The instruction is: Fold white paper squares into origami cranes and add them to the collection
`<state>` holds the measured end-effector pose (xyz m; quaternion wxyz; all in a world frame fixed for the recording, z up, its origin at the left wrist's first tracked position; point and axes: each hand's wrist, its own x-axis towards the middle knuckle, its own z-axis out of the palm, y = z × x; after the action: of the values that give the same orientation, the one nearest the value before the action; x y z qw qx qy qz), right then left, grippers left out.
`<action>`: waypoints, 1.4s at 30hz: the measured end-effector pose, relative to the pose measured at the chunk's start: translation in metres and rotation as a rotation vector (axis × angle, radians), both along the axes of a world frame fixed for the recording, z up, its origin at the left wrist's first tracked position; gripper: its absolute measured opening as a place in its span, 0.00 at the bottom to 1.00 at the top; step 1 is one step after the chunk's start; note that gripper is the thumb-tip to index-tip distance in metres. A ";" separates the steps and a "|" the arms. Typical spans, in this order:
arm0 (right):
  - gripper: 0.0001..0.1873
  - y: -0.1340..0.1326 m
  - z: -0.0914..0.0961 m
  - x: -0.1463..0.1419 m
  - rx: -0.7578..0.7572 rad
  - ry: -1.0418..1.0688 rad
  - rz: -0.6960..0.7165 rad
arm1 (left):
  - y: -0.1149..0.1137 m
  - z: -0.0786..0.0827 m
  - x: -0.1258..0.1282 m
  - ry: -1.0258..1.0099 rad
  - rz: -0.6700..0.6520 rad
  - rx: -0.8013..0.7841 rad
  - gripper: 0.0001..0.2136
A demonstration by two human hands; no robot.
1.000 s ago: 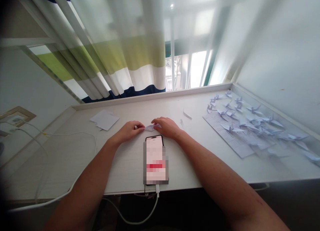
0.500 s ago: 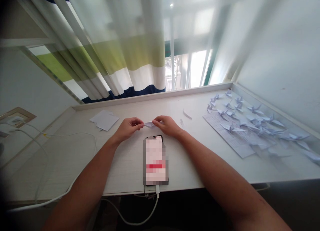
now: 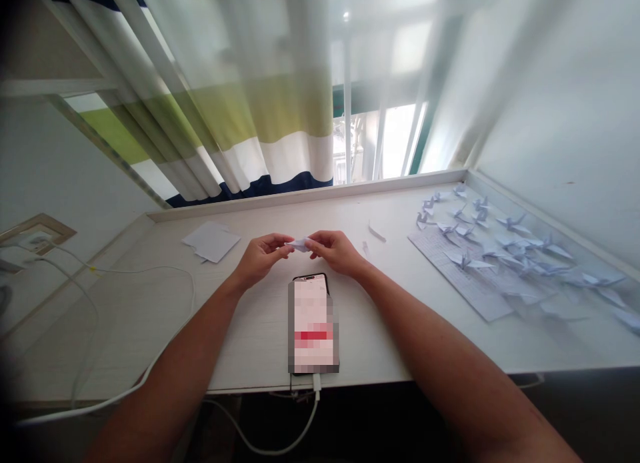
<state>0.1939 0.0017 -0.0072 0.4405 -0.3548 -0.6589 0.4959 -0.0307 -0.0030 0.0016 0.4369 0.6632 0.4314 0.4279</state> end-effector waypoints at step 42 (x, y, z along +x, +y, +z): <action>0.23 -0.003 0.002 -0.001 -0.034 0.018 -0.017 | -0.009 0.012 0.010 -0.117 0.115 -0.039 0.15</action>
<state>0.1926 -0.0009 -0.0055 0.4444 -0.3634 -0.6434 0.5065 -0.0206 -0.0120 0.0131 0.4487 0.6027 0.4509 0.4818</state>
